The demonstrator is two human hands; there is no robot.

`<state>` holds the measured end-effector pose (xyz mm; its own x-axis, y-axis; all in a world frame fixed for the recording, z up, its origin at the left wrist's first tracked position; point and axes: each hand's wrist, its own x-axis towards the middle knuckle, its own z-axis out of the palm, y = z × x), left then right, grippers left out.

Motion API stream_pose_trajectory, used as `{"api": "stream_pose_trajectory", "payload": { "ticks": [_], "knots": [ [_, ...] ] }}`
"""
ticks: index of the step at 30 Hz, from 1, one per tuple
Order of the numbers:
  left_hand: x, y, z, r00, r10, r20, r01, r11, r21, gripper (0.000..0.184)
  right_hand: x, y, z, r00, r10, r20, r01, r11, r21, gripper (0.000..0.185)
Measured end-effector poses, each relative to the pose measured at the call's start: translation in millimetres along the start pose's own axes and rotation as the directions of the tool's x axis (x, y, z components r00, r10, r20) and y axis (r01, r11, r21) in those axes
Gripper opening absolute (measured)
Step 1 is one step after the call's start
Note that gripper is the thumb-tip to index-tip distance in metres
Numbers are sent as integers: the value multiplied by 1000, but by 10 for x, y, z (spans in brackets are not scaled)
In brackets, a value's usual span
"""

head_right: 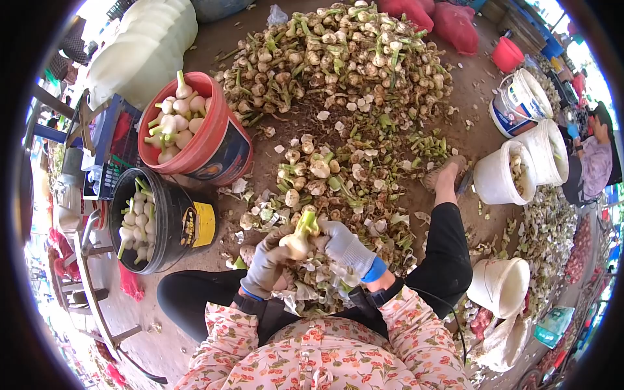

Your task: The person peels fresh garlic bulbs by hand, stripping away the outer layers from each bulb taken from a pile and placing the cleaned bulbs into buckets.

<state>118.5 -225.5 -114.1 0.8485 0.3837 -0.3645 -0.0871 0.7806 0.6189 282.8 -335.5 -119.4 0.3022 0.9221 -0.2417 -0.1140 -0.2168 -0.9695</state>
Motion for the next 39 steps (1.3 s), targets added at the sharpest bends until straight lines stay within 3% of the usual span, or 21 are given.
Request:
{"api": "stream_pose_trajectory", "payload": {
  "ticks": [2, 3, 6, 7, 9, 10, 12, 13, 16, 17, 20, 26, 29, 31, 32, 33, 34, 35, 36, 38, 39],
  "knots": [
    [-6, -88, -135, 989, -140, 43, 145, 899, -414, 40, 25, 66, 77, 935, -350, -60, 320, 904, -284, 13],
    [18, -135, -88, 976, -179, -125, 125, 929, -349, 51, -13, 4, 153, 983, -147, -112, 143, 989, -45, 13],
    [30, -126, -34, 985, -99, -143, 63, 969, -238, 56, -13, -24, 281, 983, 144, -115, -103, 947, 304, 14],
    [42, -127, -134, 988, -157, -13, 147, 950, -277, 60, -18, 26, 286, 983, -45, -180, 59, 995, 77, 14],
    [68, -96, -320, 966, -211, 149, 245, 930, -275, 68, 9, 104, 289, 886, -430, -171, 340, 856, -390, 15],
    [64, -72, -320, 960, -215, 179, 255, 935, -246, 72, -10, 96, 299, 917, -314, -245, 259, 937, -234, 16],
    [10, -70, -155, 992, -120, 43, 123, 989, -82, 80, -12, 36, 316, 944, -56, -324, 94, 990, 102, 17],
    [10, -20, -3, 989, -59, -133, 50, 996, -75, 65, 41, 46, 306, 920, -171, -352, 190, 981, 21, 17],
    [16, 24, 1, 976, 99, -191, -23, 930, 366, 46, -35, 8, 225, 982, 20, -186, 14, 983, 182, 16],
    [0, 89, -8, 974, 51, -220, -7, 981, 195, 48, -53, -24, 188, 989, 111, -95, -74, 942, 328, 19],
    [-28, 229, 49, 981, -83, -177, 92, 995, 42, 48, -106, -111, 201, 982, 153, -111, -88, 889, 448, 21],
    [79, 185, -25, 975, -127, -181, 150, 982, 117, 54, -253, -186, 235, 999, 36, 11, -37, 993, 108, 23],
    [78, 148, 90, 927, -237, -290, 208, 970, -129, 37, -246, -46, 220, 996, 86, 2, -74, 841, 536, 27],
    [117, 90, -184, 971, -236, 43, 240, 942, -234, 42, -267, -107, 227, 996, 87, -3, -56, 665, 744, 29],
    [136, 47, -326, 954, -214, 208, 268, 922, -278, 46, -296, -162, 232, 999, 24, -33, 5, 724, 690, 30],
    [133, 40, -269, 964, -263, 36, 263, 925, -274, 51, -335, -230, 236, 998, -40, -57, 67, 775, 629, 30],
    [138, 17, -277, 973, -227, 34, 226, 924, -309, 49, -373, -255, 231, 992, -105, -76, 129, 816, 563, 31],
    [148, -11, -305, 981, -191, 32, 190, 920, -343, 47, -369, -23, 169, 973, -214, -85, 230, 931, 284, 35],
    [153, -27, -317, 988, -153, 29, 153, 914, -375, 45, -413, -29, 169, 985, -167, -32, 166, 904, 394, 36],
    [165, -87, -454, 989, 139, -59, -136, 990, 48, 41, -464, 10, 167, 991, -88, 96, 22, 839, 544, 38],
    [167, -84, -478, 955, 280, -101, -245, 932, 268, 41, -459, -17, 182, 985, -50, 166, -57, 810, 584, 39]
  ]
}}
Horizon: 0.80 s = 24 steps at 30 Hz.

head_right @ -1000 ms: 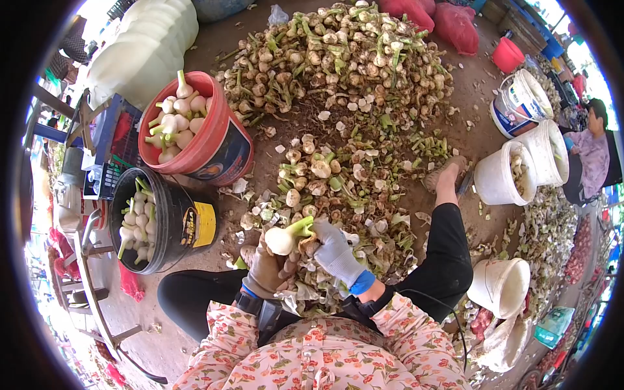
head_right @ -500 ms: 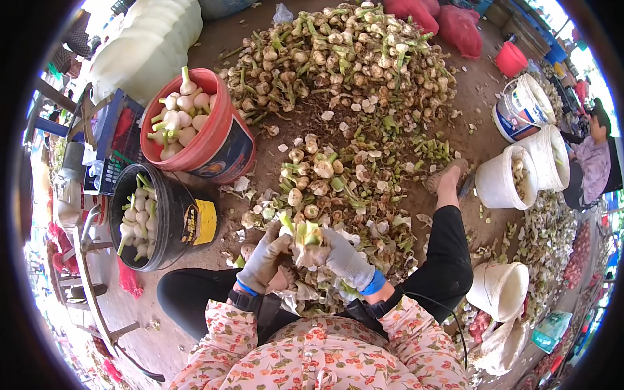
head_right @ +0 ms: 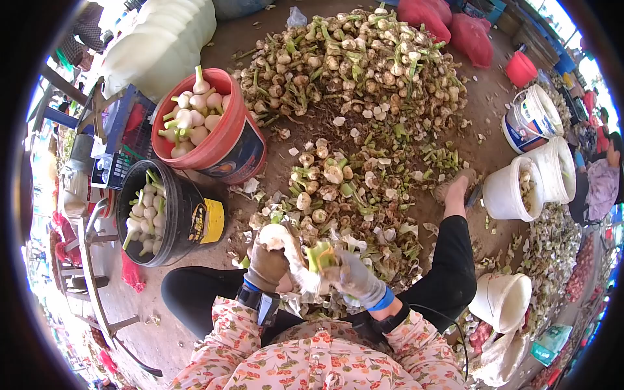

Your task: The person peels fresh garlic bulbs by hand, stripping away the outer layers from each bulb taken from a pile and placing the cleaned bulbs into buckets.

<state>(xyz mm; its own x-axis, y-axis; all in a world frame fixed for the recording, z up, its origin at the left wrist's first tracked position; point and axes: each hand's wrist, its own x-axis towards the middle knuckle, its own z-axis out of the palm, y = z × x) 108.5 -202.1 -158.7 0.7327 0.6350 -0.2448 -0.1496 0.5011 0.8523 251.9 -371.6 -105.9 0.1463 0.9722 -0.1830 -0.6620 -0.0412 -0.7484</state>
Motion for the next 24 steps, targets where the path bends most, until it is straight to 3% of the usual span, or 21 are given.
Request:
{"api": "stream_pose_trajectory", "payload": {
  "ticks": [1, 2, 3, 4, 5, 6, 7, 8, 9, 10, 11, 12, 14, 15, 16, 17, 19, 21, 22, 24],
  "knots": [
    [23, -32, 8, 959, -247, -136, 129, 812, -569, 41, 25, -32, 29, 1000, -28, 1, 28, 995, 95, 40],
    [16, -11, -57, 953, -302, 19, 231, 688, -688, 42, 57, -79, 66, 999, -54, -2, 53, 981, 189, 40],
    [63, -139, -139, 923, -331, -196, 156, 788, -596, 41, 86, -163, 85, 993, -112, -41, 117, 981, 158, 38],
    [62, -198, -259, 933, -352, -75, 212, 705, -677, 39, 112, -204, 4, 967, -234, -102, 231, 972, -37, 35],
    [49, -251, -382, 933, -357, 49, 274, 612, -742, 37, 152, -184, -123, 905, -399, -148, 309, 855, -416, 33],
    [36, -213, -338, 923, -382, -40, 236, 647, -725, 35, 217, -138, -298, 832, -521, -189, 287, 696, -658, 32],
    [12, -123, -238, 907, -401, -129, 201, 681, -704, 34, 232, -265, -333, 892, -360, -274, 259, 903, -344, 34],
    [9, -32, -163, 884, -415, -216, 170, 715, -678, 32, 248, -392, -369, 918, -186, -350, 207, 978, 22, 36],
    [36, 39, -145, 872, -416, -259, 146, 725, -673, 32, 194, -264, -709, 964, 25, -263, -125, 921, -370, 37],
    [86, 118, -146, 859, -416, -298, 125, 735, -667, 32, 240, -196, -794, 922, 197, -333, -387, 476, -790, 39],
    [140, 227, -133, 846, -416, -335, 104, 743, -661, 33, 287, -130, -876, 846, 363, -391, -350, -176, -920, 42],
    [167, 477, -71, 868, -381, -318, 113, 776, -621, 33, 222, -80, -748, 773, 362, -521, -352, -439, -827, 46],
    [439, 834, -190, 864, -286, -414, -7, 816, -579, 37, 298, 19, -913, 822, 264, -505, -432, -290, -854, 45],
    [477, 1183, -17, 918, -48, -393, -147, 881, -450, 38, 367, 29, -992, 841, 215, -496, -456, -212, -864, 45],
    [531, 1446, -137, 972, 37, -233, -155, 844, -514, 39, 548, -116, -913, 853, 210, -477, -473, -73, -878, 47],
    [593, 1737, 71, 936, 84, -342, -267, 802, -534, 29, 782, -114, -988, 854, 139, -501, -496, -71, -865, 48],
    [663, 1848, 193, 867, 131, -481, -355, 839, -412, 28, 1324, -41, -1194, 855, -10, -519, -518, -62, -853, 50],
    [691, 1502, -18, 940, 76, -333, -171, 949, -266, 24, 1749, -38, -1272, 840, -198, -505, -532, -122, -838, 52],
    [650, 1286, -31, 940, 80, -332, -122, 987, -108, 23, 1981, 71, -1462, 825, -230, -516, -555, -166, -815, 57],
    [492, 940, 105, 926, -103, -364, 67, 992, -111, 25, 2205, 96, -1530, 812, -149, -565, -584, -199, -787, 55]
  ]
}}
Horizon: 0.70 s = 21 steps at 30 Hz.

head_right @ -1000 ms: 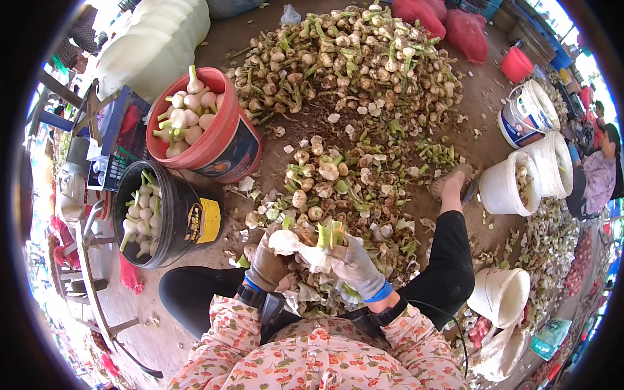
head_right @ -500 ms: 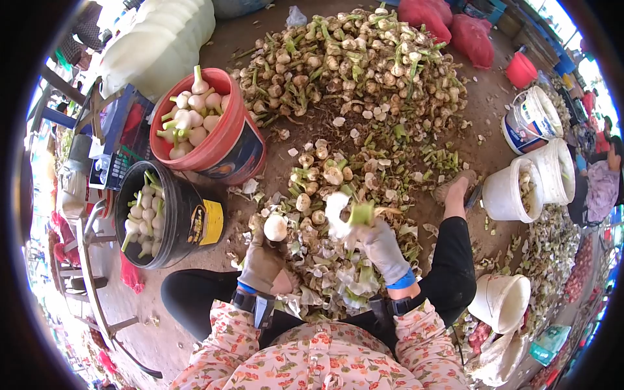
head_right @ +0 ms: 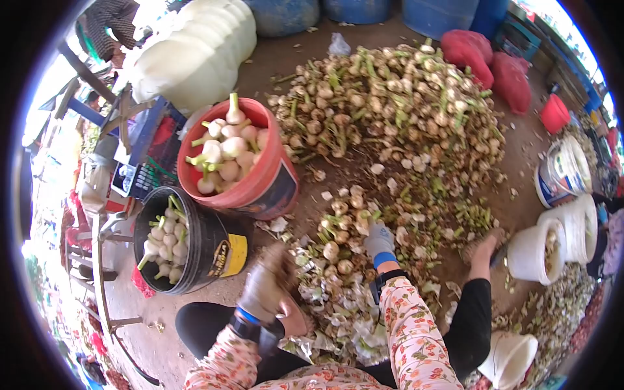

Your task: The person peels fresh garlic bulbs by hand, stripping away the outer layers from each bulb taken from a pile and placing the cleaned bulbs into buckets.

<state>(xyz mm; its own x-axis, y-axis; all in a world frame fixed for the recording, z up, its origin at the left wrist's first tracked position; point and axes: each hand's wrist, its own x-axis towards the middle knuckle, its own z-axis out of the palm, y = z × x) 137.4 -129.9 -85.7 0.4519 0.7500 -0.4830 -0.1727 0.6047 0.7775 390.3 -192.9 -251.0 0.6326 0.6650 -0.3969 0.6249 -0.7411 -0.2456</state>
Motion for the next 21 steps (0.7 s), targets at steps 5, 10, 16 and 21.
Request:
{"api": "stream_pose_trajectory", "payload": {
  "ticks": [5, 10, 16, 21],
  "knots": [
    [-210, -469, 53, 947, -306, 101, 315, 944, -93, 32, 910, 716, 1528, 983, 131, 127, -179, 831, 527, 45],
    [-100, -871, 39, 913, -403, 56, 400, 914, 61, 49, -1075, 20, 63, 943, -228, -241, 331, 682, 652, 50],
    [-387, -804, 129, 961, -96, 258, 76, 993, 88, 72, -2097, -90, -524, 974, -220, -60, 114, 239, 964, 47],
    [-545, -721, 203, 785, 331, 523, -611, 547, 572, 76, -2009, -123, -732, 962, -213, 170, -70, 412, 909, 40]
  ]
}}
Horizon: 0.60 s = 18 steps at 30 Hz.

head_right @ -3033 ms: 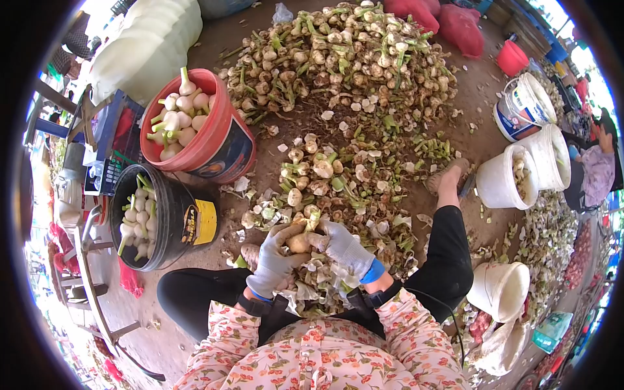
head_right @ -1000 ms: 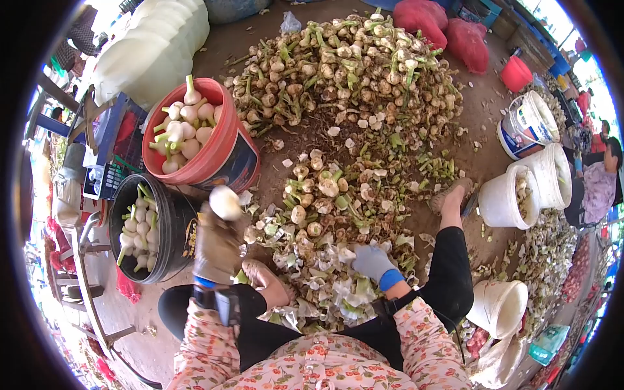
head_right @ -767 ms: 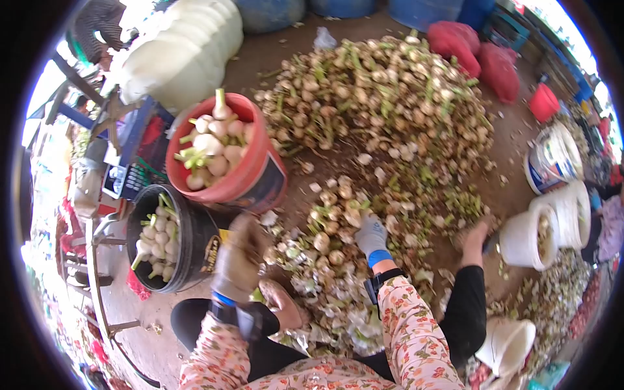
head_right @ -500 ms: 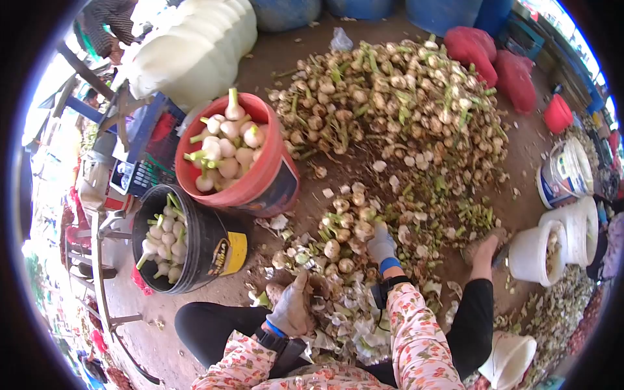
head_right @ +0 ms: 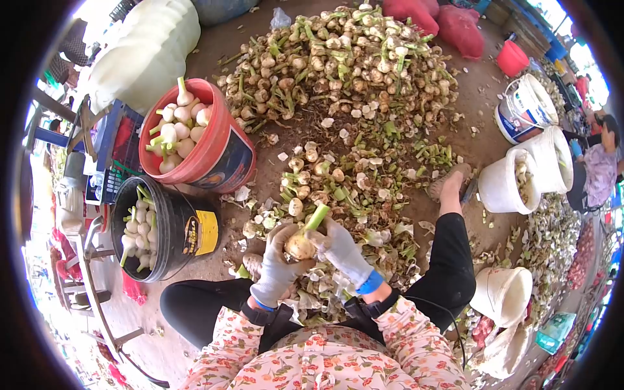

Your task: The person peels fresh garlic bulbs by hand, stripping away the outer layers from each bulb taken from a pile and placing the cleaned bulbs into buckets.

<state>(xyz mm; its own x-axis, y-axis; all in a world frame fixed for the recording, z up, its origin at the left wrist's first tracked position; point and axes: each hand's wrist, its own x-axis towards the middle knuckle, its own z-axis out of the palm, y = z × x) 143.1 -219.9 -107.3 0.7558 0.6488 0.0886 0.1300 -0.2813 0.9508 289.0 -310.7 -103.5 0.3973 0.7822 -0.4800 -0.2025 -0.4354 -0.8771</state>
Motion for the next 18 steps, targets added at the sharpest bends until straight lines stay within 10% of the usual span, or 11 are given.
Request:
{"api": "stream_pose_trajectory", "payload": {
  "ticks": [7, 16, 18],
  "knots": [
    [-193, -80, 13, 959, -271, 83, 282, 889, -360, 78, -140, 36, 62, 992, -125, 13, 121, 979, 164, 30],
    [-225, 179, -133, 839, -300, 454, 501, 100, -860, 78, -268, 112, -63, 977, -179, 114, 153, 967, 205, 19],
    [-247, 98, -111, 825, -326, 462, 519, 113, -847, 83, -235, 150, -27, 981, -147, 126, 91, 925, 370, 23]
  ]
}}
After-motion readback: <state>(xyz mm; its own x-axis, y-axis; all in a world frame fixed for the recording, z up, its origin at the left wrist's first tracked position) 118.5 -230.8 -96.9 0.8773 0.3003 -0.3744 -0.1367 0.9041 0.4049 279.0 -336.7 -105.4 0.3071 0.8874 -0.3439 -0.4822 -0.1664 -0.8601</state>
